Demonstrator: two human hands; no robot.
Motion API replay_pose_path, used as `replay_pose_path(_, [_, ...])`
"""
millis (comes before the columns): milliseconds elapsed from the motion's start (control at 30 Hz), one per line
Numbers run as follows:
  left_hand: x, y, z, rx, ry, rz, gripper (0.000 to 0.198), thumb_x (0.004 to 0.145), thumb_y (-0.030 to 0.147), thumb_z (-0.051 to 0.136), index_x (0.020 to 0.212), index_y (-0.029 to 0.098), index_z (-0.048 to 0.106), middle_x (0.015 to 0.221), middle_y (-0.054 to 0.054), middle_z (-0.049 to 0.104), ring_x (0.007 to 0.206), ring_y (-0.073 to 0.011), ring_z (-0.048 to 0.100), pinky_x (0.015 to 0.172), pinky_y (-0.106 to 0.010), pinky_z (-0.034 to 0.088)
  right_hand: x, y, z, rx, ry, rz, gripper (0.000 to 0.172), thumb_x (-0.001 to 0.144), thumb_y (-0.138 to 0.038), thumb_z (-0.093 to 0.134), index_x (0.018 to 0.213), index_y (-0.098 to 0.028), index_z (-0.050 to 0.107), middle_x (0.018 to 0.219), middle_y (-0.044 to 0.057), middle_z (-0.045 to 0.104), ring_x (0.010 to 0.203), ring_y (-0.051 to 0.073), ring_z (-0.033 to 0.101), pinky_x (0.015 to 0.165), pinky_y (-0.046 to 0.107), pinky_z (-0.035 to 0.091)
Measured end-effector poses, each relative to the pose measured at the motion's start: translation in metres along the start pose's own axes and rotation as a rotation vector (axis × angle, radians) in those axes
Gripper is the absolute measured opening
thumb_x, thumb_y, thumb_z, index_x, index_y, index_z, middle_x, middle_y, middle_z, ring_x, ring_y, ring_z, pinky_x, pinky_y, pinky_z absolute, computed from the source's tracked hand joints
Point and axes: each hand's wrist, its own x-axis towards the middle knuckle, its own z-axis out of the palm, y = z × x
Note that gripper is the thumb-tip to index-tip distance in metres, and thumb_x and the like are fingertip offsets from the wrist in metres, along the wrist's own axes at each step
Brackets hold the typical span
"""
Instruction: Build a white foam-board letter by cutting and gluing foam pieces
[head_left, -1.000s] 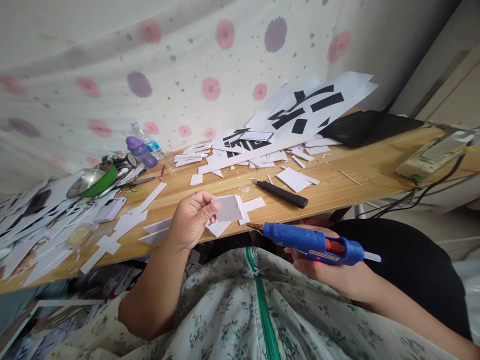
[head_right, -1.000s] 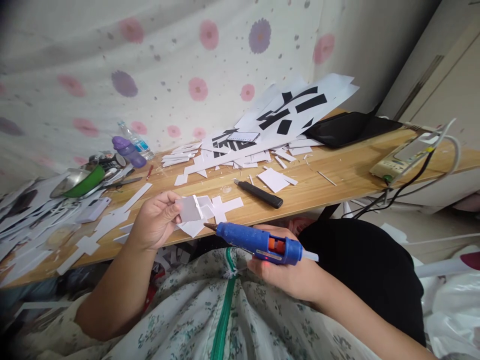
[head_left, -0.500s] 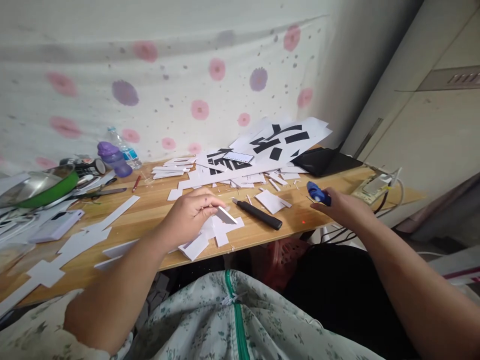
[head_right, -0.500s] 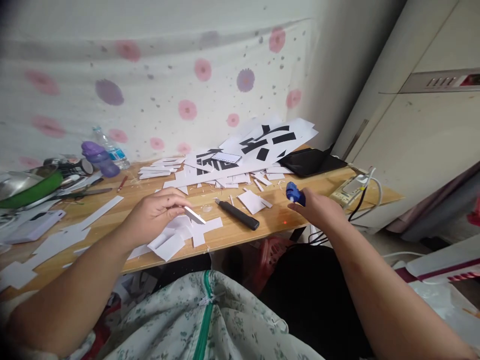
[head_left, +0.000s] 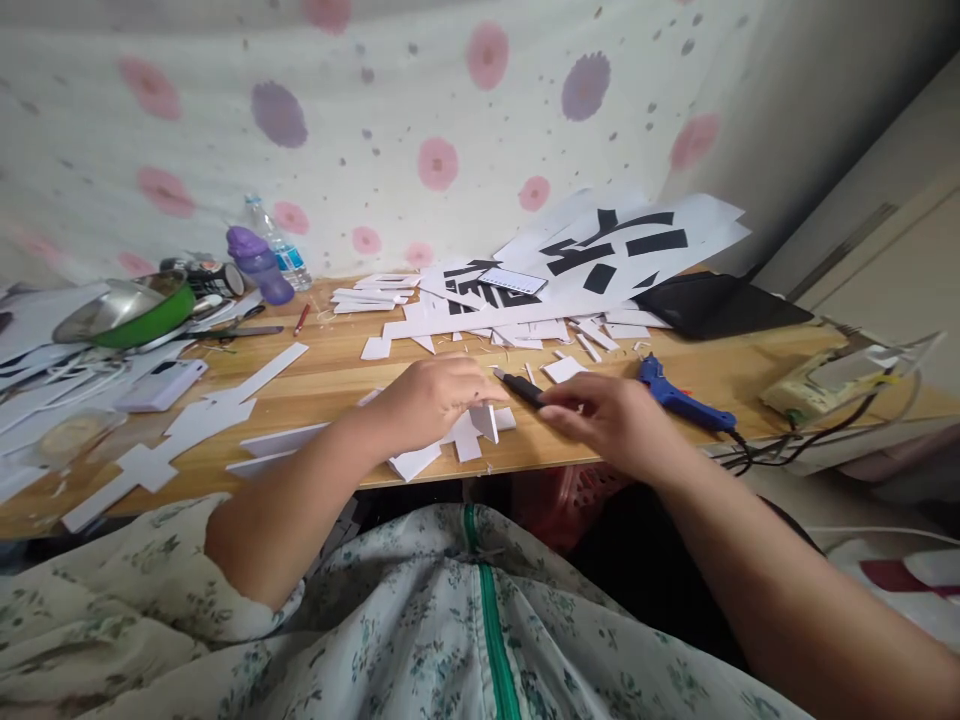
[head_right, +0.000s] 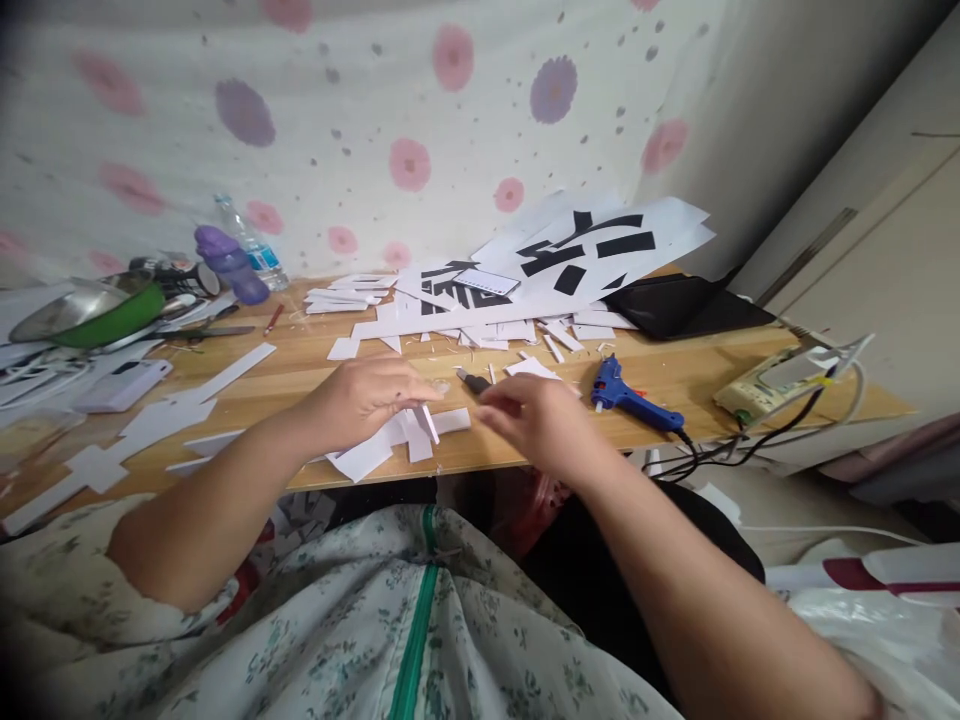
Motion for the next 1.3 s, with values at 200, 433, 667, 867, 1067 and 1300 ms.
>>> replay_pose_path(200, [-0.003, 0.000, 0.001, -0.005, -0.050, 0.019, 0.027, 0.086, 0.009, 0.044, 0.082, 0.020, 0.068, 0.078, -0.004, 0.070, 0.073, -0.0159, 0.060, 0.070, -0.027, 0.045, 0.021, -0.039, 0.045, 0.075, -0.009, -0.031, 0.014, 0.075, -0.023, 0.065, 0.062, -0.017, 0.063, 0.054, -0.002, 0.057, 0.051, 0.009, 0.047, 0.049, 0.022, 0.033])
replay_pose_path(433, [-0.010, -0.008, 0.006, -0.064, 0.027, -0.044, 0.022, 0.087, 0.015, 0.047, 0.083, 0.021, 0.067, 0.081, -0.003, 0.070, 0.076, -0.0154, 0.061, 0.072, -0.027, 0.047, 0.015, -0.040, 0.066, -0.039, 0.142, -0.004, 0.021, 0.075, -0.026, 0.062, 0.055, -0.018, 0.059, 0.049, -0.002, 0.057, 0.044, 0.009, 0.044, 0.047, 0.022, 0.032])
replay_pose_path(667, [-0.048, -0.012, -0.006, 0.135, 0.316, -0.172, 0.013, 0.086, 0.020, 0.056, 0.082, 0.019, 0.068, 0.078, -0.005, 0.070, 0.076, -0.0173, 0.061, 0.073, -0.030, 0.047, 0.006, -0.037, 0.085, -0.135, 0.258, -0.020, 0.026, 0.078, -0.028, 0.057, 0.054, -0.019, 0.052, 0.052, 0.002, 0.063, 0.044, 0.011, 0.052, 0.046, 0.023, 0.035])
replay_pose_path(867, [-0.072, -0.008, 0.014, 0.198, 0.224, -0.211, 0.016, 0.085, 0.020, 0.056, 0.086, 0.020, 0.072, 0.084, -0.005, 0.073, 0.079, -0.0188, 0.061, 0.075, -0.033, 0.045, 0.001, -0.037, 0.093, -0.196, 0.241, -0.068, 0.031, 0.080, -0.028, 0.056, 0.051, -0.020, 0.049, 0.048, 0.001, 0.060, 0.043, 0.012, 0.051, 0.046, 0.024, 0.033])
replay_pose_path(1067, [-0.075, -0.009, 0.021, 0.245, 0.222, -0.211, 0.018, 0.086, 0.019, 0.055, 0.087, 0.020, 0.072, 0.084, -0.004, 0.073, 0.077, -0.0186, 0.060, 0.073, -0.032, 0.045, -0.001, -0.041, 0.099, -0.208, 0.234, -0.116, 0.032, 0.083, -0.028, 0.053, 0.052, -0.019, 0.050, 0.048, 0.003, 0.060, 0.043, 0.012, 0.052, 0.046, 0.023, 0.034])
replay_pose_path(1300, [-0.074, -0.010, 0.023, 0.253, 0.244, -0.184, 0.016, 0.084, 0.014, 0.056, 0.085, 0.018, 0.072, 0.083, -0.003, 0.072, 0.076, -0.0174, 0.061, 0.071, -0.031, 0.047, 0.001, -0.040, 0.103, -0.226, 0.297, -0.190, 0.030, 0.081, -0.025, 0.055, 0.052, -0.018, 0.050, 0.045, 0.000, 0.057, 0.041, 0.010, 0.049, 0.044, 0.022, 0.031])
